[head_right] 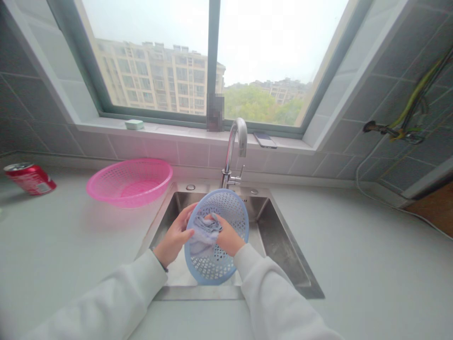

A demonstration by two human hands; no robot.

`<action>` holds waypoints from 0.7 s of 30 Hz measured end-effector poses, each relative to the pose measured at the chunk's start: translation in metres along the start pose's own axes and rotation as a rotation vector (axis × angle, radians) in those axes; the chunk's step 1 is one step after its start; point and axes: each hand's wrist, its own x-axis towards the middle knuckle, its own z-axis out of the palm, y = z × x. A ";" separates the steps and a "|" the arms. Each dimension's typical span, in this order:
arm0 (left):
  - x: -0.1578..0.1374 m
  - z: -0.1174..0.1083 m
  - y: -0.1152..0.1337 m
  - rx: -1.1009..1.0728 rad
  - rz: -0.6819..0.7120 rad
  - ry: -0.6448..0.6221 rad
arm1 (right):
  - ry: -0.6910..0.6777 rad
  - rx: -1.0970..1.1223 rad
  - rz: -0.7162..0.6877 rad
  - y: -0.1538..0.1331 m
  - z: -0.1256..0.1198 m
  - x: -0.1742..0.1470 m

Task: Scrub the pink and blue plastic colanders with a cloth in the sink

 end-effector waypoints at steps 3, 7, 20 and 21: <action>0.001 -0.001 0.004 0.011 0.024 0.034 | -0.130 -0.183 -0.002 0.001 -0.002 -0.002; 0.001 0.000 0.006 0.020 0.018 -0.012 | 0.054 0.005 -0.014 0.008 -0.005 0.002; -0.001 -0.005 0.000 0.128 0.072 -0.055 | -0.043 -0.140 -0.010 0.008 -0.008 0.000; -0.001 -0.005 0.001 0.121 0.060 -0.064 | -0.074 -0.161 -0.015 0.007 -0.007 -0.002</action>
